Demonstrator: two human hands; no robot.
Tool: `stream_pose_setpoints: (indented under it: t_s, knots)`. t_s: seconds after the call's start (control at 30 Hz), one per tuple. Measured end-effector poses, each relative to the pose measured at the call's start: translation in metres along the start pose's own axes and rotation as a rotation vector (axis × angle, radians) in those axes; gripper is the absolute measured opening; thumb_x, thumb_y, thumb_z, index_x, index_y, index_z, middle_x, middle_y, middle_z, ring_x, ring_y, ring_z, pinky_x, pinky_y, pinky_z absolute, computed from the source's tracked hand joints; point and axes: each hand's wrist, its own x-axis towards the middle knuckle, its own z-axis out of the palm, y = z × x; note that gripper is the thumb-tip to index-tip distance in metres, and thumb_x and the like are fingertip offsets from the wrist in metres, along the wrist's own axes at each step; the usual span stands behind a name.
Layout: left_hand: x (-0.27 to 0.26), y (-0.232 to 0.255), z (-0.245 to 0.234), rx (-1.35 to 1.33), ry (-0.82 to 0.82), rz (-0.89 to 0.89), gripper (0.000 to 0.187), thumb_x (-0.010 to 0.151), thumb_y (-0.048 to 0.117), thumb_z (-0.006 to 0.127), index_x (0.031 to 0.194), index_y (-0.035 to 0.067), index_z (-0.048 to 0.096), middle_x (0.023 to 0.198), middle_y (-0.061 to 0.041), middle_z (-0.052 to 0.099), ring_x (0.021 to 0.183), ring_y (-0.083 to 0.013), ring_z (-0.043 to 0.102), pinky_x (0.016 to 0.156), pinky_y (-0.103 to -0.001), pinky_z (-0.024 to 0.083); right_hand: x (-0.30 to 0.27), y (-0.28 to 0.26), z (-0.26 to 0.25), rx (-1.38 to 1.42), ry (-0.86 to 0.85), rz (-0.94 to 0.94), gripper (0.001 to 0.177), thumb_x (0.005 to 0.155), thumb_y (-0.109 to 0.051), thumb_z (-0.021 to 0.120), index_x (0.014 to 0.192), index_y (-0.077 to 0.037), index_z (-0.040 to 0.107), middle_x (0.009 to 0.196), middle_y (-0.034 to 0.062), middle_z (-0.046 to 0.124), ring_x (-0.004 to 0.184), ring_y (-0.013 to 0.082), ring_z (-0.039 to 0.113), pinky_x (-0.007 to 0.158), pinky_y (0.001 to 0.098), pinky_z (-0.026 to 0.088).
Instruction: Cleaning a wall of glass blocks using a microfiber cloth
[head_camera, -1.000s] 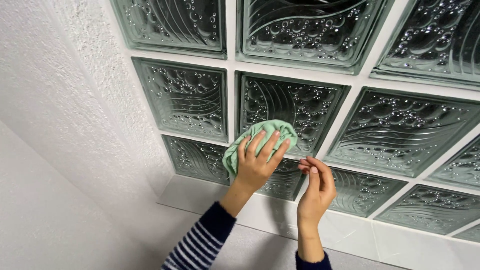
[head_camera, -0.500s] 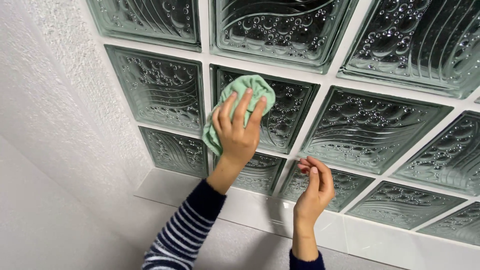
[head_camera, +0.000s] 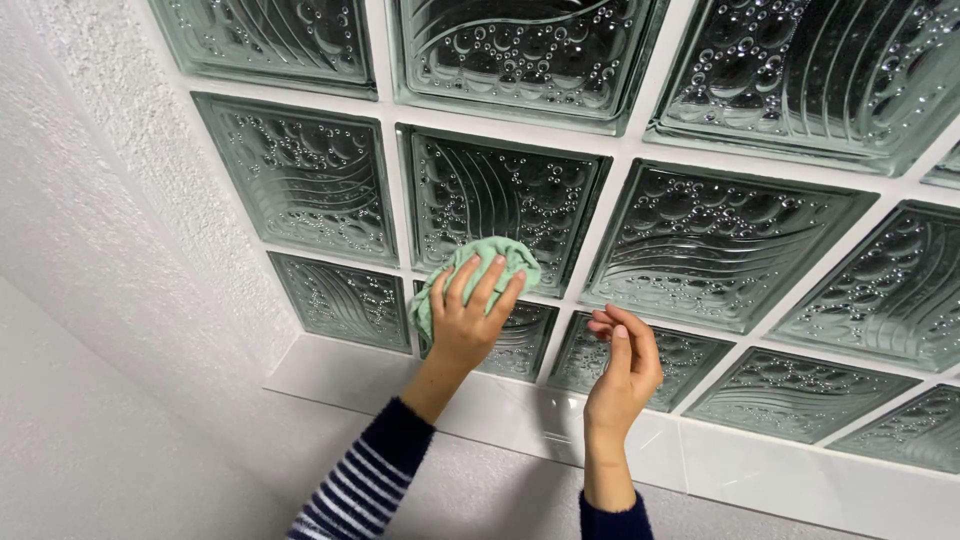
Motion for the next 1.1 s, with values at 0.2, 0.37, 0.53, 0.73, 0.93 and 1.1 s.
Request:
stream_pose_setpoints:
  t_s: [0.2,0.37,0.53,0.73,0.93,1.1]
  knots:
    - [0.068,0.003,0.004,0.086,0.210,-0.059,0.024,0.099,0.017,0.067,0.122,0.022,0.071,0.130,-0.009,0.066,0.118,-0.0338,0.059,0.092,-0.050,0.046,0.005,-0.001,-0.010,-0.018,0.018,0.007,0.023,0.104,-0.006,0.049,0.109,0.002,0.070,0.095,0.0190,0.072,0.082,0.0226,0.068,0.081,0.0343,0.053]
    - [0.091,0.036,0.012,0.072,0.252,-0.027,0.020,0.099,0.020,0.067,0.117,0.024,0.073,0.127,-0.007,0.068,0.115,-0.0330,0.061,0.091,-0.050,0.048,0.010,0.002,-0.021,-0.031,0.040,0.002,0.023,0.104,-0.005,0.050,0.109,0.002,0.070,0.095,0.0190,0.072,0.083,0.0225,0.068,0.081,0.0346,0.054]
    - [0.060,0.065,0.009,0.005,0.218,0.068,0.016,0.098,0.025,0.067,0.112,0.028,0.075,0.125,-0.002,0.071,0.111,-0.0280,0.066,0.091,-0.049,0.053,0.011,0.001,-0.024,-0.049,0.054,-0.002,0.023,0.104,-0.004,0.050,0.109,0.002,0.071,0.095,0.0190,0.072,0.082,0.0231,0.069,0.081,0.0347,0.053]
    - [0.032,0.052,0.016,0.016,0.170,0.057,0.021,0.097,0.021,0.068,0.116,0.028,0.075,0.126,-0.004,0.071,0.111,-0.0299,0.064,0.090,-0.050,0.052,0.013,0.004,-0.029,-0.045,0.052,0.011,0.023,0.103,-0.004,0.049,0.109,0.002,0.071,0.094,0.0185,0.072,0.082,0.0227,0.068,0.080,0.0348,0.053]
    - [0.082,0.053,0.015,0.056,0.251,-0.057,0.022,0.101,0.016,0.063,0.119,0.021,0.074,0.128,-0.009,0.067,0.112,-0.0330,0.062,0.089,-0.048,0.049,0.015,0.006,-0.043,-0.059,0.068,0.026,0.023,0.103,-0.005,0.049,0.109,0.002,0.071,0.095,0.0182,0.073,0.083,0.0222,0.068,0.081,0.0346,0.053]
    - [0.096,0.080,0.028,-0.012,0.240,-0.032,0.022,0.101,0.018,0.064,0.120,0.022,0.074,0.129,-0.007,0.068,0.117,-0.0326,0.060,0.093,-0.050,0.046,0.021,0.007,-0.057,-0.082,0.080,0.001,0.024,0.105,-0.007,0.049,0.110,0.001,0.071,0.096,0.0177,0.072,0.085,0.0222,0.068,0.081,0.0345,0.054]
